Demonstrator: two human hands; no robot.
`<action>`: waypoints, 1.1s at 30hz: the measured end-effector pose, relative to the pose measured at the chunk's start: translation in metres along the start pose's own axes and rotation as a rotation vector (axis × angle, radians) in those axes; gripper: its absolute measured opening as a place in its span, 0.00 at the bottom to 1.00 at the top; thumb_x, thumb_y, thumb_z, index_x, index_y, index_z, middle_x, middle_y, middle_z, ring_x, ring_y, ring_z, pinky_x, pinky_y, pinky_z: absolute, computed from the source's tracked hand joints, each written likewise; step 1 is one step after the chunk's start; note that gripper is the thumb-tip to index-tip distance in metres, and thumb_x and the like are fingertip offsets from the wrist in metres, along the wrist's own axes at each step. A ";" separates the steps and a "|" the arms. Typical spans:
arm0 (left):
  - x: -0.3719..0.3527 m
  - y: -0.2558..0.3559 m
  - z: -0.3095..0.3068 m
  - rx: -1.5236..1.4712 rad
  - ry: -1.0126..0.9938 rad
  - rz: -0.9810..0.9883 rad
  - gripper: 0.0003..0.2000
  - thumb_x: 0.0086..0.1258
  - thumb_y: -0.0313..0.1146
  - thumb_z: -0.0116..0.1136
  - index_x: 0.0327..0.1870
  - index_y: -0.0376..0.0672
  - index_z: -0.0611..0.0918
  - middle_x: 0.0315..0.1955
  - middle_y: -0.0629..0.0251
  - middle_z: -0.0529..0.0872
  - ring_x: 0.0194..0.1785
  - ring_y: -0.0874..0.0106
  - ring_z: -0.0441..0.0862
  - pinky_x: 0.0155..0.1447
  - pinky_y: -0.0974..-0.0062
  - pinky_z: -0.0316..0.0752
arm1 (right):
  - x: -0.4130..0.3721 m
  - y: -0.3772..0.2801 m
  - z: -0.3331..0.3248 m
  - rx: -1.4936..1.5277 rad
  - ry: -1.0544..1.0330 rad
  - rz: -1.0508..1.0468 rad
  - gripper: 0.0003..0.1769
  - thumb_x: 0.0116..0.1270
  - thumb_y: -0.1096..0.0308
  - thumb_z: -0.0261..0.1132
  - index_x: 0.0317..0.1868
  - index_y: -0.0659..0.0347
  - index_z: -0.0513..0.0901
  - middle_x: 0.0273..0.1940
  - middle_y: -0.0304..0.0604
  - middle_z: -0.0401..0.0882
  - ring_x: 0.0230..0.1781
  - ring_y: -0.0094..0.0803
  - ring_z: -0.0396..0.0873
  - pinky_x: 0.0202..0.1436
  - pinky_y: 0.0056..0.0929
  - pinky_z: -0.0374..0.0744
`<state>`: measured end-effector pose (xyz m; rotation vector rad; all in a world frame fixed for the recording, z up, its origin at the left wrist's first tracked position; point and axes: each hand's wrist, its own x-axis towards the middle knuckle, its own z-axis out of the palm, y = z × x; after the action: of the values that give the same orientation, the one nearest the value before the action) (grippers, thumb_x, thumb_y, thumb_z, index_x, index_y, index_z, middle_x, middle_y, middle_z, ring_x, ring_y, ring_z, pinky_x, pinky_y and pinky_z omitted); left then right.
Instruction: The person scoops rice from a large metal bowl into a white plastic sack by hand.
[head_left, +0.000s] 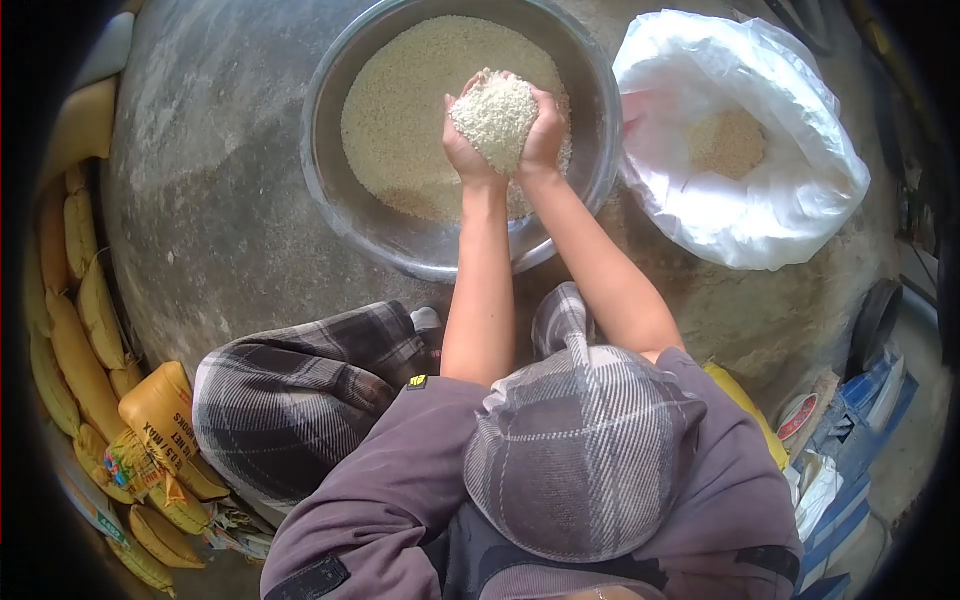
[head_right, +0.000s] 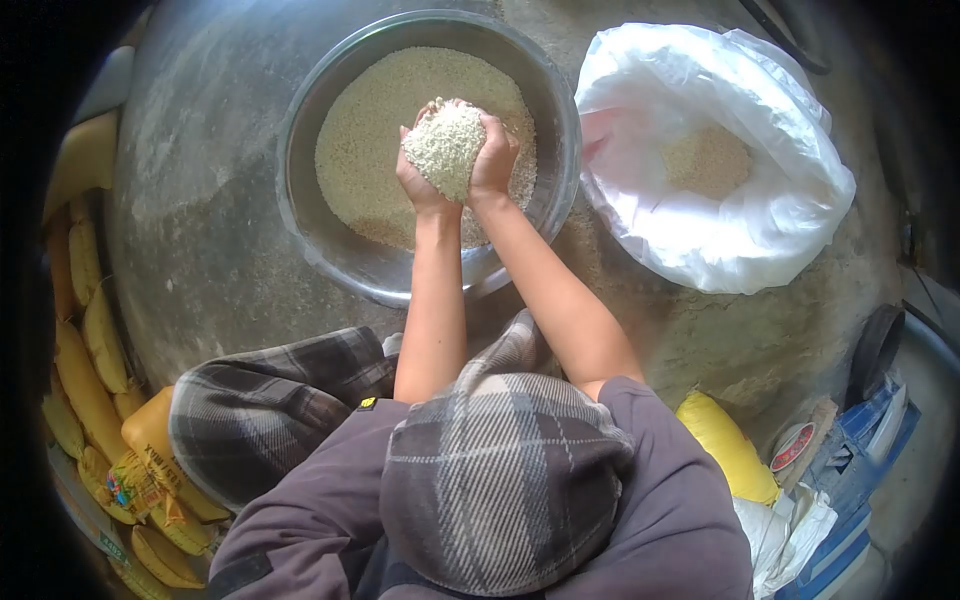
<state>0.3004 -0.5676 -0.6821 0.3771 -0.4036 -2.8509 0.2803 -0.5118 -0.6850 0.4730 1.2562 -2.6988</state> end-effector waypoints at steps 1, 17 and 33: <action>0.000 -0.003 -0.008 -0.045 -0.002 -0.015 0.22 0.77 0.45 0.31 0.53 0.36 0.73 0.51 0.50 0.78 0.55 0.57 0.76 0.63 0.58 0.70 | 0.001 0.006 -0.005 0.000 0.002 0.000 0.22 0.66 0.63 0.47 0.46 0.72 0.80 0.43 0.51 0.82 0.43 0.33 0.81 0.50 0.30 0.79; -0.005 -0.010 -0.011 -0.107 -0.029 -0.059 0.21 0.76 0.45 0.33 0.51 0.37 0.74 0.50 0.48 0.78 0.55 0.55 0.75 0.62 0.55 0.70 | -0.007 -0.003 -0.007 0.068 0.109 -0.046 0.19 0.63 0.67 0.51 0.41 0.74 0.83 0.38 0.49 0.84 0.38 0.32 0.82 0.46 0.27 0.78; -0.019 -0.013 -0.009 -0.040 -0.007 -0.062 0.21 0.76 0.44 0.34 0.52 0.37 0.74 0.51 0.49 0.77 0.56 0.54 0.74 0.64 0.56 0.68 | -0.029 -0.022 -0.005 0.037 0.136 -0.074 0.18 0.63 0.68 0.52 0.39 0.74 0.84 0.36 0.49 0.84 0.36 0.31 0.82 0.43 0.27 0.79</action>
<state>0.3187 -0.5525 -0.6898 0.3792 -0.3417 -2.9163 0.3036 -0.4940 -0.6626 0.6363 1.2823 -2.7980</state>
